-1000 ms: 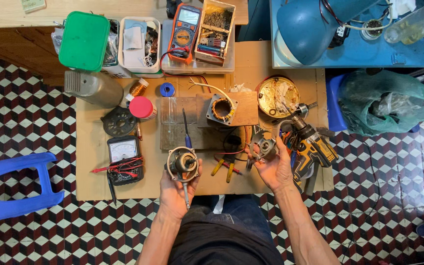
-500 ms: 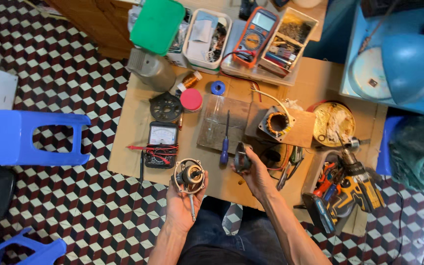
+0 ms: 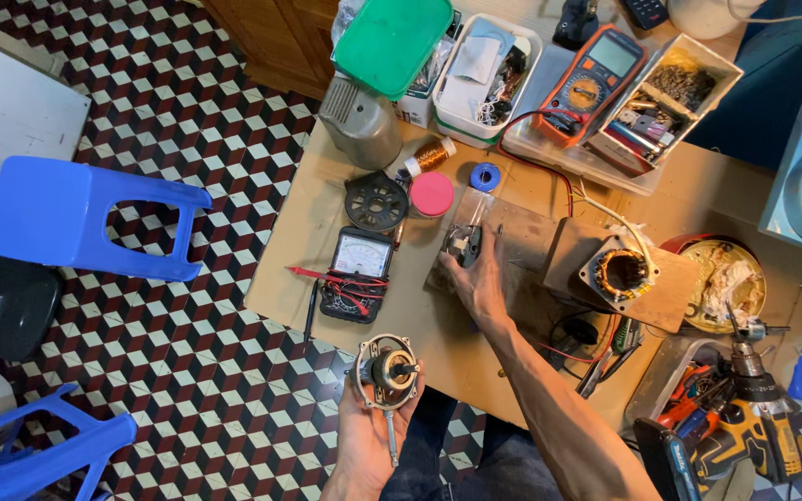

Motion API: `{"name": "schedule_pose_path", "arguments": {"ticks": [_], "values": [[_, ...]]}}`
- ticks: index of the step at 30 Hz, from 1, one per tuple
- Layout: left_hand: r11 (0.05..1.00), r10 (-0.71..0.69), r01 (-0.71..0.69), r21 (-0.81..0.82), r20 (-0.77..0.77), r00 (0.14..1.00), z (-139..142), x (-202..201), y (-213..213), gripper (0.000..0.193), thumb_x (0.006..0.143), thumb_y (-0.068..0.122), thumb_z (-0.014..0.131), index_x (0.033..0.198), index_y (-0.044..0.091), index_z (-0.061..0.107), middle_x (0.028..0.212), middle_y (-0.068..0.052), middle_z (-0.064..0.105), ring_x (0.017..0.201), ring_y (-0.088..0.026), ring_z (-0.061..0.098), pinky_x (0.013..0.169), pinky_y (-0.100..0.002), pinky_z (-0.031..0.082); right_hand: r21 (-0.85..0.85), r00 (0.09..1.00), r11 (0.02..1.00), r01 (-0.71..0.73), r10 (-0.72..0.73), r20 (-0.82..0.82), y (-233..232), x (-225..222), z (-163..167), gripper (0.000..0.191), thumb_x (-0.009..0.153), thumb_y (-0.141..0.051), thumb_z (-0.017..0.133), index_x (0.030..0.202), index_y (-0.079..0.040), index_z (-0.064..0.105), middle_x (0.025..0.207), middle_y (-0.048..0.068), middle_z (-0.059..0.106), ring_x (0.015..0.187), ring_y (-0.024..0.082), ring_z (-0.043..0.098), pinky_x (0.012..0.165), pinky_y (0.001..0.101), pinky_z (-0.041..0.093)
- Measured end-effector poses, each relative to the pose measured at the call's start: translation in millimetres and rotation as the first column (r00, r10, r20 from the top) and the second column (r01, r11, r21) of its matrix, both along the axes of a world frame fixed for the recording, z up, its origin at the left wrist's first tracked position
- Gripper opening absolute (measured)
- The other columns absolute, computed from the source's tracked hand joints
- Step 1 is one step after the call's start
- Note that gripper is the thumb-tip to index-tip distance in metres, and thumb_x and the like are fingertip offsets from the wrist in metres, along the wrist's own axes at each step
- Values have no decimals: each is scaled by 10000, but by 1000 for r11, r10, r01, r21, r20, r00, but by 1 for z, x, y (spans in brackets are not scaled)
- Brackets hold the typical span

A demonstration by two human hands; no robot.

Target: The person uses a cordless drill to remove a screw from a small motor housing, then disassembles the unit and cleans internal components with a white cloth. They wipe the rotor and housing, handle a small bottle, and reassemble parts on a cluttered workbench.

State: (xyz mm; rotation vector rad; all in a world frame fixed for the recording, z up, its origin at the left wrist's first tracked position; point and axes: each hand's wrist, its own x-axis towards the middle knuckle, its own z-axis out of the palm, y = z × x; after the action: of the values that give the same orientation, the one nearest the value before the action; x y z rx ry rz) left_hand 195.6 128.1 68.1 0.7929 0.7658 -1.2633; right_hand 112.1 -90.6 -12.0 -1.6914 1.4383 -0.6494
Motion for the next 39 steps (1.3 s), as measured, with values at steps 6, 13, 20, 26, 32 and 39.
{"name": "schedule_pose_path", "arguments": {"ticks": [6, 13, 20, 26, 32, 39], "values": [[984, 6, -4, -178, 7, 1000, -13, 2, -16, 477, 1032, 390, 431, 1233, -2, 616, 1193, -170, 701, 1056, -351, 707, 919, -441, 608, -103, 908, 986, -131, 78, -411, 6, -17, -8, 997, 734, -387, 878, 1511, -22, 370, 1465, 266, 439, 1355, 462, 438, 1101, 541, 417], [973, -114, 149, -176, 197, 974, 10, -10, -50, 428, 1055, 417, 414, 1176, 47, 592, 1173, -127, 716, 1069, -283, 702, 953, -438, 594, -162, 973, 976, -142, 108, -206, 39, -57, 39, 731, 892, -328, 785, 1458, 21, 480, 1510, 280, 464, 1368, 412, 472, 1105, 467, 424], [921, -320, 372, -112, 325, 890, 39, -56, -87, 553, 1038, 502, 416, 1276, 56, 640, 1201, -67, 712, 1083, -181, 673, 953, -347, 540, 492, 836, 864, 108, -347, 425, 99, -146, 132, 416, 951, -173, 654, 1340, -26, 639, 1249, 94, 703, 1133, 189, 659, 985, 327, 507], [822, -461, 547, -159, 379, 802, 39, -113, -103, 527, 1039, 496, 399, 1286, 77, 602, 1146, -83, 698, 996, -180, 667, 861, -351, 548, 396, 847, 901, 176, -344, 405, 113, -204, 146, 381, 943, -180, 676, 1295, -34, 665, 1144, 79, 739, 1050, 135, 680, 922, 285, 551], [718, -617, 692, -75, 391, 683, 42, -165, -123, 541, 1046, 498, 361, 1282, 83, 616, 1092, -64, 709, 929, -152, 660, 755, -314, 527, 337, 856, 897, 287, -398, 329, 113, -260, 144, 272, 956, -177, 680, 1171, -14, 716, 1001, 51, 758, 939, 107, 698, 857, 259, 564], [625, -687, 777, -76, 419, 593, 45, -236, -149, 531, 1073, 482, 362, 1284, 70, 622, 1040, -32, 667, 888, -118, 598, 763, -278, 489, 467, 687, 739, 486, -653, 318, 97, -311, 165, 237, 951, -183, 657, 1119, -21, 697, 881, 23, 705, 799, 94, 666, 731, 253, 575]]}}
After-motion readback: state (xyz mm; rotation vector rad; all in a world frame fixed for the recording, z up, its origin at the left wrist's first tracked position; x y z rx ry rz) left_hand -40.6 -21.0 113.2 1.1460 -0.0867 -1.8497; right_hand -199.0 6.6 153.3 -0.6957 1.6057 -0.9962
